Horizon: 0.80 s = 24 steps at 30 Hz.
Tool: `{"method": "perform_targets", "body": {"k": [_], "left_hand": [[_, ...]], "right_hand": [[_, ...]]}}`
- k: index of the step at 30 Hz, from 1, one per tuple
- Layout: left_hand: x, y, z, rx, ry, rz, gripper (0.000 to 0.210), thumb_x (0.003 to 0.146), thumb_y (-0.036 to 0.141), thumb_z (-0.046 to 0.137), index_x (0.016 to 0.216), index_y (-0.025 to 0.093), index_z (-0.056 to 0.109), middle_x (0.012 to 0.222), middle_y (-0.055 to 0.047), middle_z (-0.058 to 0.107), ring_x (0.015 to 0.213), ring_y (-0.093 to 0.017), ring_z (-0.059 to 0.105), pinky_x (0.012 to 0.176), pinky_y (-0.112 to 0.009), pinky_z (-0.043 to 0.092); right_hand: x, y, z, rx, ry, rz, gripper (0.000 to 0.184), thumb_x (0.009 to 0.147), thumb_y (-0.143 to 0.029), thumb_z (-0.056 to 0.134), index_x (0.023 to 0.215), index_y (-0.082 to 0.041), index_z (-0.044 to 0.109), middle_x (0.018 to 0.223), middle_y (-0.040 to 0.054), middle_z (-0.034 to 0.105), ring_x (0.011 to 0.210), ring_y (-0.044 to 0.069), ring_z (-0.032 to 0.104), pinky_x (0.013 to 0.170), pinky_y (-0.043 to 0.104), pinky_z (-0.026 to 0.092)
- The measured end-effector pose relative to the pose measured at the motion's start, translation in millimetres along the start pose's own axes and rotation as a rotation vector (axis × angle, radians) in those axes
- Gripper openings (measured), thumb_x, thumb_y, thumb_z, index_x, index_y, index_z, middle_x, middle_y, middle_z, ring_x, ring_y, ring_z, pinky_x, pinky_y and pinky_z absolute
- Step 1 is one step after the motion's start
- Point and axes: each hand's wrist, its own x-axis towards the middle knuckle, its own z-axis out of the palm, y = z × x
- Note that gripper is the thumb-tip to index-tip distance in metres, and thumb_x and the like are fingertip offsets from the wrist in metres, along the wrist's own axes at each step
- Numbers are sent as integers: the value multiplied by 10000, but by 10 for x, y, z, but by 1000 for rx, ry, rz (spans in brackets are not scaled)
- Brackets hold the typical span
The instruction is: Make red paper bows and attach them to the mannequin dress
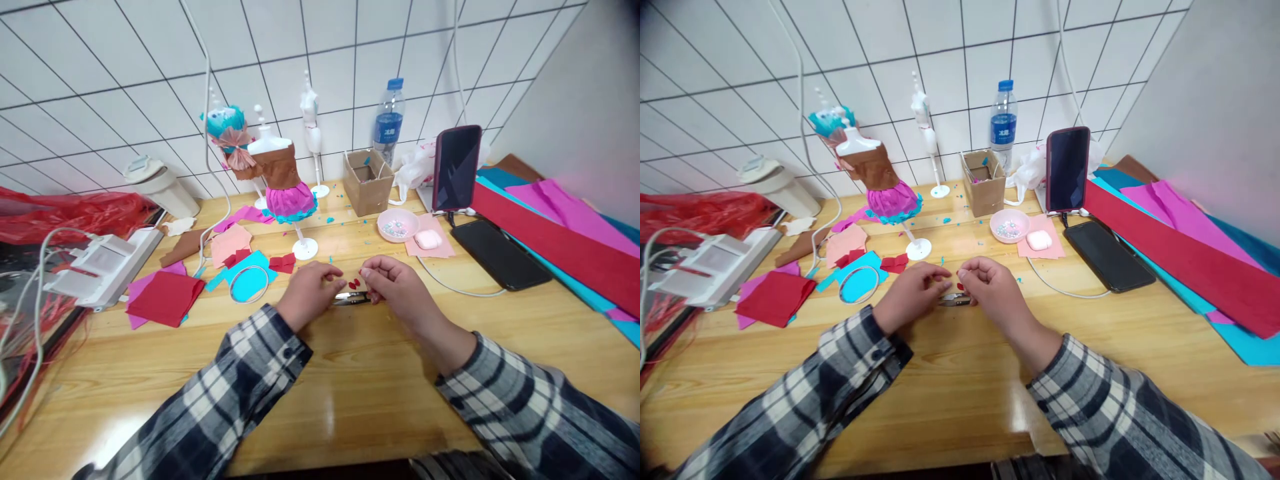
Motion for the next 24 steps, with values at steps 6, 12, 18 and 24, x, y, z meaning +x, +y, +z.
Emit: {"method": "perform_targets", "body": {"k": [6, 12, 18, 24], "left_hand": [[184, 144, 191, 47, -27, -28, 149, 794, 304, 636, 726, 181, 686, 822, -63, 661, 864, -245, 610, 769, -375, 425], [150, 66, 48, -137, -29, -30, 146, 817, 301, 607, 812, 163, 658, 866, -52, 708, 824, -186, 640, 719, -296, 480], [-342, -22, -134, -971, -90, -252, 259, 752, 369, 714, 797, 153, 578, 771, -39, 714, 634, -110, 608, 590, -228, 444], [-632, -73, -67, -1285, -142, -317, 369, 677, 247, 810, 806, 186, 469, 658, 42, 652, 643, -92, 617, 617, -203, 429]], "right_hand": [[55, 16, -42, -51, -75, 18, 252, 735, -409, 687, 759, -171, 610, 600, -36, 545, 524, 83, 454, 480, 211, 369], [37, -15, -46, -14, -108, 52, 269, 720, -427, 709, 759, -174, 624, 620, -42, 536, 541, 84, 457, 486, 216, 384], [-30, -9, 15, 84, -183, 77, 237, 746, -394, 714, 783, -182, 614, 658, -41, 561, 516, 69, 447, 491, 217, 362], [-207, -12, 151, 336, -196, 271, 296, 826, -454, 628, 966, -195, 599, 785, 15, 648, 531, 68, 368, 507, 215, 290]]}}
